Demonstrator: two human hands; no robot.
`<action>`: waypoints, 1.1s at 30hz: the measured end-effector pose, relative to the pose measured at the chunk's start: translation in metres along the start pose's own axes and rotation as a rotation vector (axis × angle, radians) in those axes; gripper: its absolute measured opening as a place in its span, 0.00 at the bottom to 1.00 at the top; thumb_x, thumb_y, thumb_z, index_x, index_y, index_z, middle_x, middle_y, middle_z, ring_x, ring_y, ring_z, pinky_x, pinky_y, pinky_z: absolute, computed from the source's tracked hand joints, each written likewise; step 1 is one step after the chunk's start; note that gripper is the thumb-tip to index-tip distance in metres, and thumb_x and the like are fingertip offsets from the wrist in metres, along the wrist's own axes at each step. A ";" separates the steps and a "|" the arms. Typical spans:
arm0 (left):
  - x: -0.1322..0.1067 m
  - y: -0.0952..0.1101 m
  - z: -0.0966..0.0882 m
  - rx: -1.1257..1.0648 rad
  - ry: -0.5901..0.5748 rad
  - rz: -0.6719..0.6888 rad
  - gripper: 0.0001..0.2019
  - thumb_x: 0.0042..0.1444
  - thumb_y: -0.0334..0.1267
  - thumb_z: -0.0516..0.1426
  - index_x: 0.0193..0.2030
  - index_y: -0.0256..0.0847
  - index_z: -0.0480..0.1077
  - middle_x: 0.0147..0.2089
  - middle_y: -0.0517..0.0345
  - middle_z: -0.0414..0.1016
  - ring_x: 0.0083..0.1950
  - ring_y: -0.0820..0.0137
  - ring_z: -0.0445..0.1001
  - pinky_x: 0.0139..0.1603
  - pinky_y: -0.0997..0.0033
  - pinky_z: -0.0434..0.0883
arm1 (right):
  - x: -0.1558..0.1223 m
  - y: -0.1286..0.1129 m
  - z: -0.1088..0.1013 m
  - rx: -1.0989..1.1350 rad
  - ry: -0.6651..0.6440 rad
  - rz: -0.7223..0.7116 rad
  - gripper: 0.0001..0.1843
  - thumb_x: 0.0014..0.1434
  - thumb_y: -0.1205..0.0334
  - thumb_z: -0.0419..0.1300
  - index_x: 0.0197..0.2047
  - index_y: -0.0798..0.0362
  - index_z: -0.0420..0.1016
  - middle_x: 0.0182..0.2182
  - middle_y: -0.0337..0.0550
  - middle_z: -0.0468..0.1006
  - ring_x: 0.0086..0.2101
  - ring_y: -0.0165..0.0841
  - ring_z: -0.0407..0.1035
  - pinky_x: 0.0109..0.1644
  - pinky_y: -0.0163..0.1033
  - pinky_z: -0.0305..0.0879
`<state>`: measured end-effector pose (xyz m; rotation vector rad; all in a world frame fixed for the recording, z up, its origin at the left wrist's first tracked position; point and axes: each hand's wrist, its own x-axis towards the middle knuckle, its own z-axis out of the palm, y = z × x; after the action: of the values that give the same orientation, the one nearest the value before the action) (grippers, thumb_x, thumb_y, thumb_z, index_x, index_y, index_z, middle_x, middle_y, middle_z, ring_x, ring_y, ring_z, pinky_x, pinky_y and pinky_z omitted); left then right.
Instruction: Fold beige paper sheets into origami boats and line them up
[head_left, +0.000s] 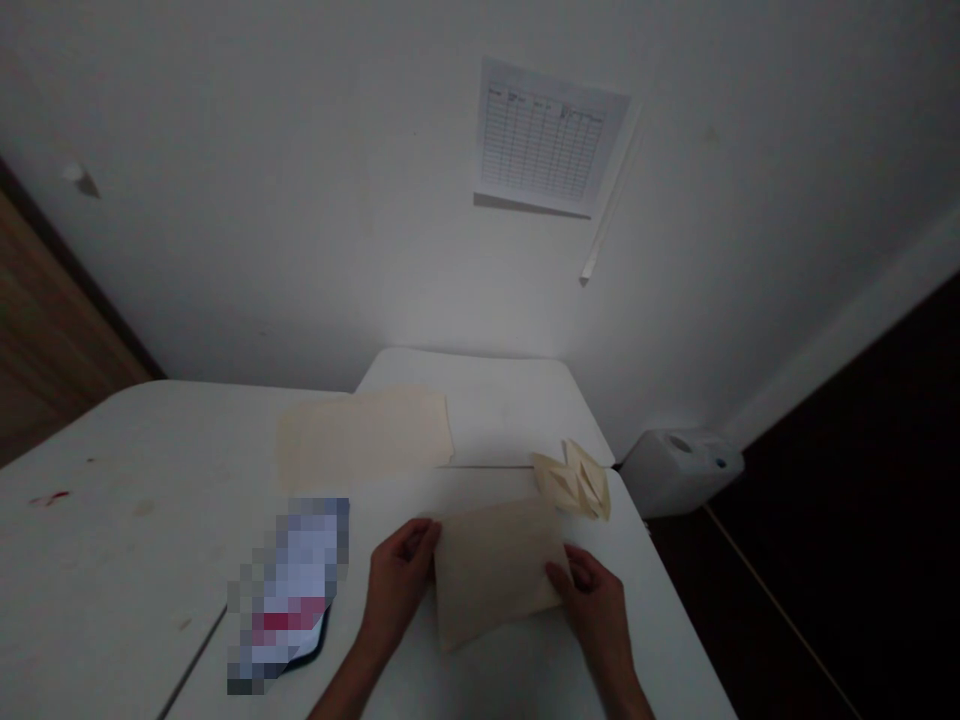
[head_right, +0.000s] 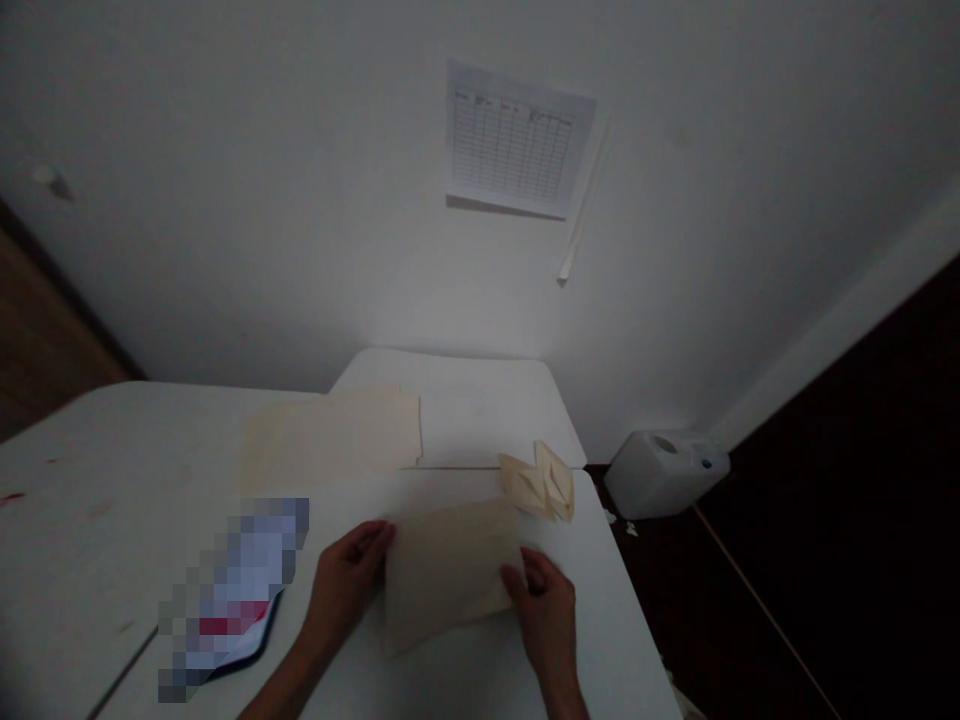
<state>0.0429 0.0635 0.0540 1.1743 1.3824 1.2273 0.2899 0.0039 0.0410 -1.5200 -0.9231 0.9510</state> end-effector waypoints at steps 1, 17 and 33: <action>-0.001 0.001 0.000 -0.003 0.010 -0.007 0.21 0.48 0.57 0.60 0.33 0.37 0.75 0.26 0.57 0.77 0.25 0.68 0.74 0.22 0.75 0.68 | 0.001 0.001 -0.001 0.003 -0.009 0.001 0.28 0.44 0.45 0.69 0.42 0.59 0.78 0.35 0.53 0.82 0.37 0.47 0.77 0.41 0.45 0.74; -0.001 -0.005 0.003 0.012 -0.012 -0.011 0.17 0.51 0.52 0.60 0.35 0.38 0.75 0.25 0.57 0.79 0.22 0.68 0.75 0.21 0.74 0.71 | -0.029 0.000 0.040 -0.716 -0.011 -1.102 0.17 0.62 0.73 0.53 0.52 0.52 0.73 0.46 0.50 0.78 0.43 0.37 0.73 0.46 0.44 0.70; -0.001 -0.002 0.004 0.040 -0.004 -0.007 0.18 0.49 0.53 0.60 0.34 0.38 0.77 0.24 0.57 0.79 0.22 0.67 0.75 0.23 0.72 0.72 | -0.040 -0.001 0.076 -0.837 -0.029 -1.116 0.15 0.60 0.70 0.52 0.49 0.51 0.74 0.46 0.48 0.78 0.37 0.40 0.70 0.43 0.45 0.67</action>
<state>0.0466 0.0627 0.0520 1.1978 1.4129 1.1971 0.2048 -0.0050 0.0373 -1.2608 -2.0214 -0.2806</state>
